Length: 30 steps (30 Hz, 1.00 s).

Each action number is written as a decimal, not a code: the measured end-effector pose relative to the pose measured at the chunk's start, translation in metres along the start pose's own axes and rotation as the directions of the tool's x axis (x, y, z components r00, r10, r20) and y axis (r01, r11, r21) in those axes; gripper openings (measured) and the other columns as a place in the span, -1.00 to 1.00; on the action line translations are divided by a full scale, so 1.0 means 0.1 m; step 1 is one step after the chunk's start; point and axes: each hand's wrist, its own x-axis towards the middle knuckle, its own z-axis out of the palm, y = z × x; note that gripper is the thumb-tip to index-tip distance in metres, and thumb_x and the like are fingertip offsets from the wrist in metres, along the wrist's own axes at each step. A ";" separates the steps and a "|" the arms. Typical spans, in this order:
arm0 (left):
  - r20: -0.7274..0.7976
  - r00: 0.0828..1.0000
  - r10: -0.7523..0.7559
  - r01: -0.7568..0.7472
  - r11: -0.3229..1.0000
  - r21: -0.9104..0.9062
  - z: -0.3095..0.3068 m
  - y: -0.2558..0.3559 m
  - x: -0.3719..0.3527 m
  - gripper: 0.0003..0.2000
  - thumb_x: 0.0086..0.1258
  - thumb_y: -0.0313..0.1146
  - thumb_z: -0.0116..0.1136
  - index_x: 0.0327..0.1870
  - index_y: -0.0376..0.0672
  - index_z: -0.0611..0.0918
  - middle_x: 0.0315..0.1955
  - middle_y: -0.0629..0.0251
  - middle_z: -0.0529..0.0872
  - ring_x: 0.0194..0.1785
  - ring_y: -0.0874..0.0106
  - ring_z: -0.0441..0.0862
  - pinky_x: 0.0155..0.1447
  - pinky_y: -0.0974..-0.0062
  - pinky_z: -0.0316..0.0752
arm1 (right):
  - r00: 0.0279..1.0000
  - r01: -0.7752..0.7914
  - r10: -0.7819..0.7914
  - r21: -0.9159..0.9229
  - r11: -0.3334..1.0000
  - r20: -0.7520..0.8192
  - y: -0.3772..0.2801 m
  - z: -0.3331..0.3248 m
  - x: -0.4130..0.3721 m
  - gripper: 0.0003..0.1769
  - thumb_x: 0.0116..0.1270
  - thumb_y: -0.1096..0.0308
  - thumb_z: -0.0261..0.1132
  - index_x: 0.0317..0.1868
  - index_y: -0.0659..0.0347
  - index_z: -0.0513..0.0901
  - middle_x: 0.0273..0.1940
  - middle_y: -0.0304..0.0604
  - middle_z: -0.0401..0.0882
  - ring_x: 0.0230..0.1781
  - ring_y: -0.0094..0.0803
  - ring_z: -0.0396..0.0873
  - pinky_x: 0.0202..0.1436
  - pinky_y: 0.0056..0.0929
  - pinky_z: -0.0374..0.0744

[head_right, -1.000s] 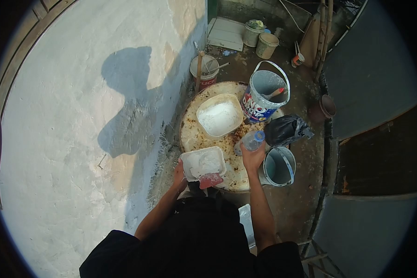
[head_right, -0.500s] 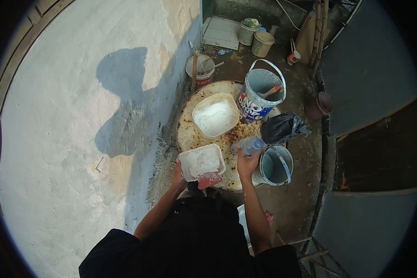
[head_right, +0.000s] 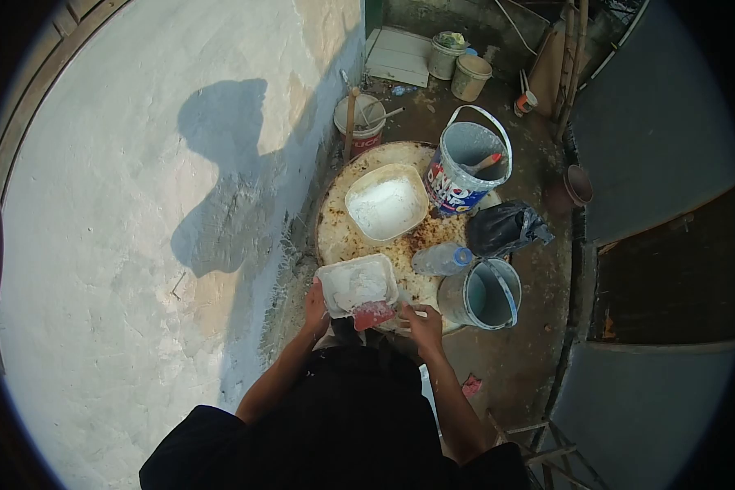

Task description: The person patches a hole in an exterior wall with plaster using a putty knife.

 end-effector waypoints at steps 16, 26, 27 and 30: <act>0.012 0.999 -0.041 0.040 0.998 0.055 0.17 -0.21 -0.02 -0.50 0.65 -0.03 -0.29 0.07 -0.35 0.54 -0.11 0.24 0.67 -0.09 0.48 0.61 0.04 0.50 0.51 | 0.952 0.305 -0.306 0.011 0.952 0.017 -0.15 0.24 0.03 -0.93 0.24 0.55 0.26 -0.29 0.31 0.53 -0.41 -0.07 0.64 -0.50 -0.37 0.67 -0.47 -0.46 0.67; -0.010 1.000 -0.027 0.027 0.999 0.041 0.17 -0.28 -0.05 -0.57 0.65 -0.07 -0.24 -0.03 -0.31 0.55 -0.24 0.34 0.63 -0.18 0.58 0.53 -0.07 0.56 0.46 | 0.785 0.513 -0.619 -0.587 0.627 0.025 -0.52 0.30 -0.08 -0.72 0.04 0.39 0.37 -0.31 0.39 0.52 -0.57 -0.03 0.61 -0.57 -0.31 0.65 -0.41 -0.36 0.62; -0.013 0.999 -0.036 0.036 0.999 0.027 0.19 -0.26 -0.05 -0.57 0.65 -0.07 -0.24 -0.03 -0.31 0.55 -0.25 0.35 0.63 -0.18 0.59 0.52 -0.07 0.56 0.45 | 0.793 0.508 -0.609 -0.583 0.634 0.029 -0.57 0.30 -0.10 -0.70 0.02 0.37 0.38 -0.30 0.39 0.53 -0.57 -0.02 0.62 -0.56 -0.27 0.66 -0.39 -0.33 0.61; 0.008 1.000 -0.029 0.029 0.999 0.044 0.15 -0.31 -0.01 -0.57 0.65 -0.06 -0.24 -0.04 -0.30 0.55 -0.26 0.38 0.62 -0.18 0.60 0.51 -0.07 0.58 0.44 | 0.821 0.481 -0.569 -0.588 0.650 0.042 -0.66 0.32 -0.17 -0.67 -0.01 0.34 0.39 -0.28 0.38 0.54 -0.55 0.03 0.64 -0.50 -0.13 0.68 -0.32 -0.24 0.61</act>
